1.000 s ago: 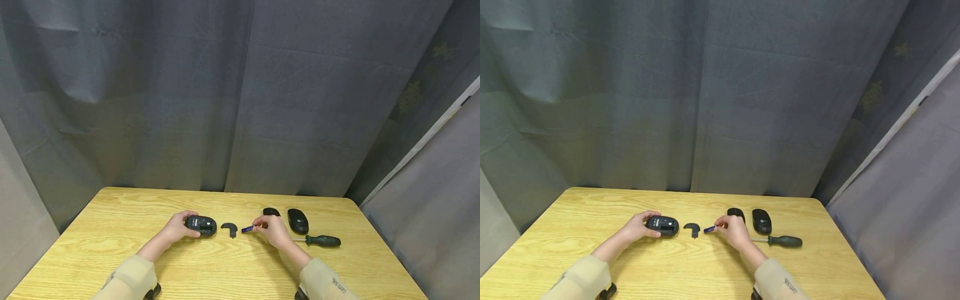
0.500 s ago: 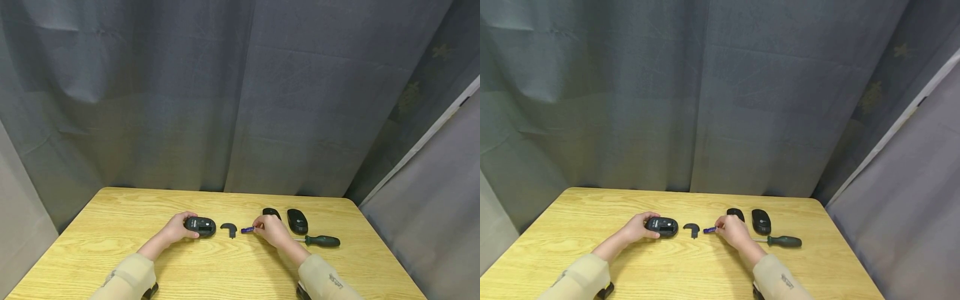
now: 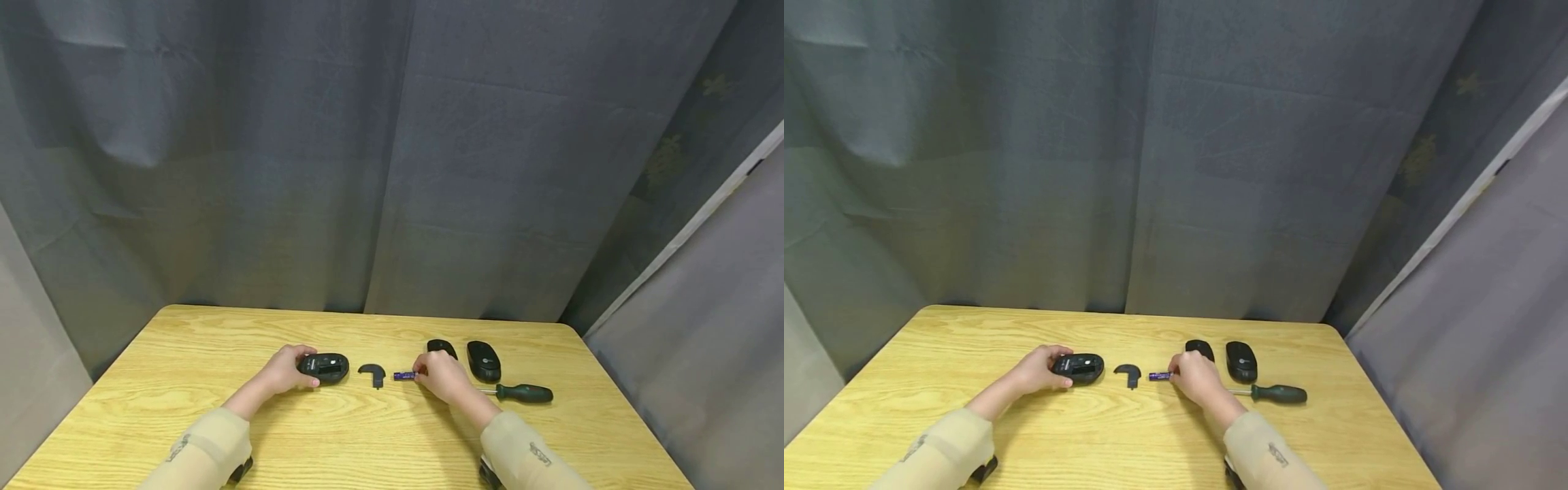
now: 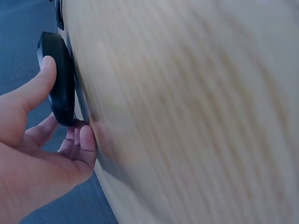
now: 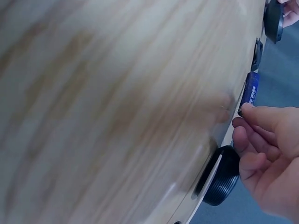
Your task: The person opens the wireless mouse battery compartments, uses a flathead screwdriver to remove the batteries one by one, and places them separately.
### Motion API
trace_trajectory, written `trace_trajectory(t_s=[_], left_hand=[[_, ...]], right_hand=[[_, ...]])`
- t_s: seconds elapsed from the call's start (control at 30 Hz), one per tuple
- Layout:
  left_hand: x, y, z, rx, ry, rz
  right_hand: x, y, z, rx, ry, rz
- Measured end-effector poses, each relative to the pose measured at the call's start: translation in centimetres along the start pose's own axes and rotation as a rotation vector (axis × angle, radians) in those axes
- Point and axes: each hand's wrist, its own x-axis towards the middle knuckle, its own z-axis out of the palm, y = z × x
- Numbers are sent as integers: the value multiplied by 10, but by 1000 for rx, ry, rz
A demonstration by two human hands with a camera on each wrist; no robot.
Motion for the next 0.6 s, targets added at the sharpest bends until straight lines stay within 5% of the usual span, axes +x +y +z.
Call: trace_trajectory(t_s=[0.6], left_hand=[[-2, -8, -3, -26, 16, -67]], right_hand=[[-2, -1, 3, -22, 23, 3]])
